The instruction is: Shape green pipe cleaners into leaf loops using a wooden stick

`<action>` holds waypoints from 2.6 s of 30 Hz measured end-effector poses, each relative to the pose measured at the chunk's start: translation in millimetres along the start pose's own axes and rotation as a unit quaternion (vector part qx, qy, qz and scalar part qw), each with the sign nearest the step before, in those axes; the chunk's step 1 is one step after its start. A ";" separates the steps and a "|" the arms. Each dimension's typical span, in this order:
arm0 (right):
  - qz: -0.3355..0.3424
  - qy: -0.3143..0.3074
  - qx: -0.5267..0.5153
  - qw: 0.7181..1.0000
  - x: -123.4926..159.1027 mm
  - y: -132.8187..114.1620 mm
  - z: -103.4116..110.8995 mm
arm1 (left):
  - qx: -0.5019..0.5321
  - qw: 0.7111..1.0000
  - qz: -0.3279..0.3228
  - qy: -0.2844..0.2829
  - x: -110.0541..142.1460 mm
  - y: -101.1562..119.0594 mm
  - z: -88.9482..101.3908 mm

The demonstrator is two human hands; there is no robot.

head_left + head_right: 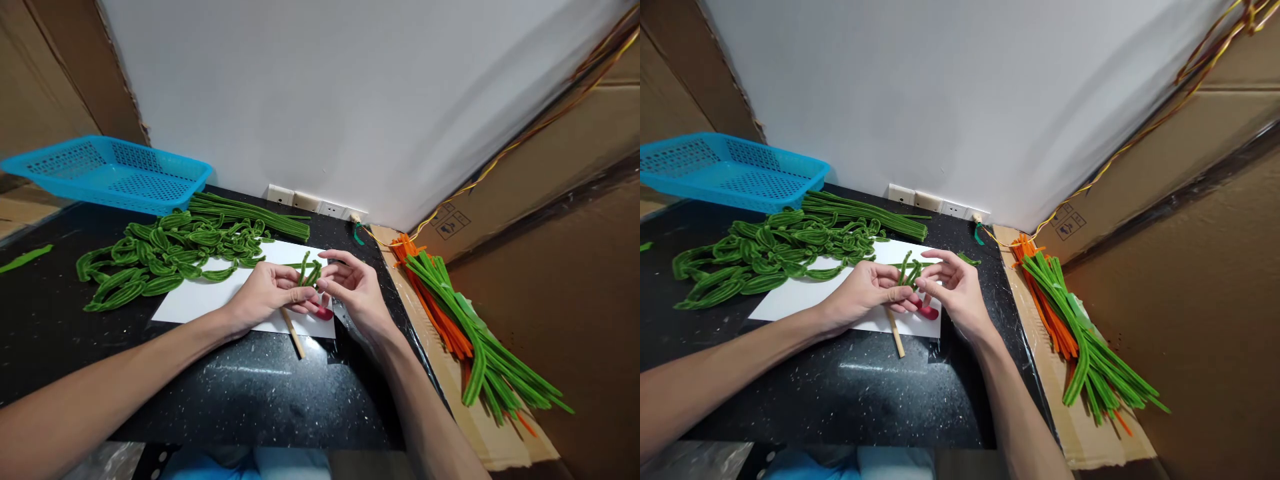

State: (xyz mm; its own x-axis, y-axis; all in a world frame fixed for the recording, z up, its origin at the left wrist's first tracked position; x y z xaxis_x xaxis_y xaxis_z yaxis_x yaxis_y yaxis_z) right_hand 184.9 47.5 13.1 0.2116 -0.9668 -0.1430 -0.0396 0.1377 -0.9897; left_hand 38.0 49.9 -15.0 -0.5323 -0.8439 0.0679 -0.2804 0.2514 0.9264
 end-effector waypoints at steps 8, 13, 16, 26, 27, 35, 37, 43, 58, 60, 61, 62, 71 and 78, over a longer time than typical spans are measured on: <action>-0.011 -0.037 -0.012 0.999 0.7 2.3 -4.9 | 0.021 0.999 0.013 -0.041 3.4 -0.5 -4.1; -0.007 -0.040 -0.020 0.999 1.9 6.2 -7.1 | 0.026 0.997 0.038 -0.057 4.7 -3.9 -6.1; -0.003 -0.042 -0.026 0.999 2.9 7.2 -8.6 | 0.040 0.996 0.047 -0.065 5.6 -4.5 -6.0; 0.006 -0.003 -0.020 1.000 1.2 1.5 -3.0 | -0.001 0.998 -0.056 -0.032 -5.3 3.2 -0.5; 0.006 0.002 -0.019 1.000 0.9 1.0 -2.3 | -0.010 0.997 -0.075 -0.018 -6.6 4.7 1.8; -0.034 -0.006 0.011 0.999 1.3 4.2 -8.5 | -0.059 0.993 -0.106 0.009 -6.4 7.7 7.2; -0.031 0.005 0.016 0.999 1.2 4.1 -7.9 | -0.047 0.993 -0.106 0.012 -5.5 8.9 5.8; 0.002 0.054 0.032 0.998 3.1 0.7 -4.6 | -0.025 0.994 -0.110 0.009 -4.3 9.9 3.1; -0.017 0.056 -0.001 0.998 3.9 11.0 -9.2 | -0.044 0.991 -0.125 0.023 -5.2 11.3 9.1; -0.020 0.064 -0.014 0.998 3.2 11.8 -9.5 | -0.040 0.990 -0.133 0.023 -5.3 13.3 9.7; -0.020 0.067 -0.020 0.997 2.8 11.9 -9.6 | -0.043 0.989 -0.138 0.022 -5.2 14.3 9.3; -0.021 0.068 -0.026 0.997 2.4 12.3 -9.6 | -0.047 0.989 -0.141 0.022 -4.9 14.9 8.7; -0.046 0.085 -0.050 0.994 0.9 17.0 -3.8 | -0.050 0.985 -0.156 0.051 -3.3 11.2 4.6; -0.045 0.090 -0.011 0.995 2.4 11.4 -0.7 | -0.092 0.988 -0.115 0.044 -5.6 2.8 10.0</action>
State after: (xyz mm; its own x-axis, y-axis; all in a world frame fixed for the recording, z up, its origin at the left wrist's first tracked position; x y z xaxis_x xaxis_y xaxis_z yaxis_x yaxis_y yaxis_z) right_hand 184.2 46.6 1.4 0.0365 -0.9982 -0.0473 -0.0510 0.0454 -0.9977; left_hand 32.1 60.1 -16.5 -0.3983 -0.9083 -0.1277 -0.2314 -0.0352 0.9722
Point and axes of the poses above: each hand's wrist, its own x-axis away from the middle knuckle, its own z-axis out of the back of the hand, y = z × x, the point moved 7 cm from there along -x, towards the middle knuckle, and after that the axes turned 2 degrees about -z, right-handed, at the moved point
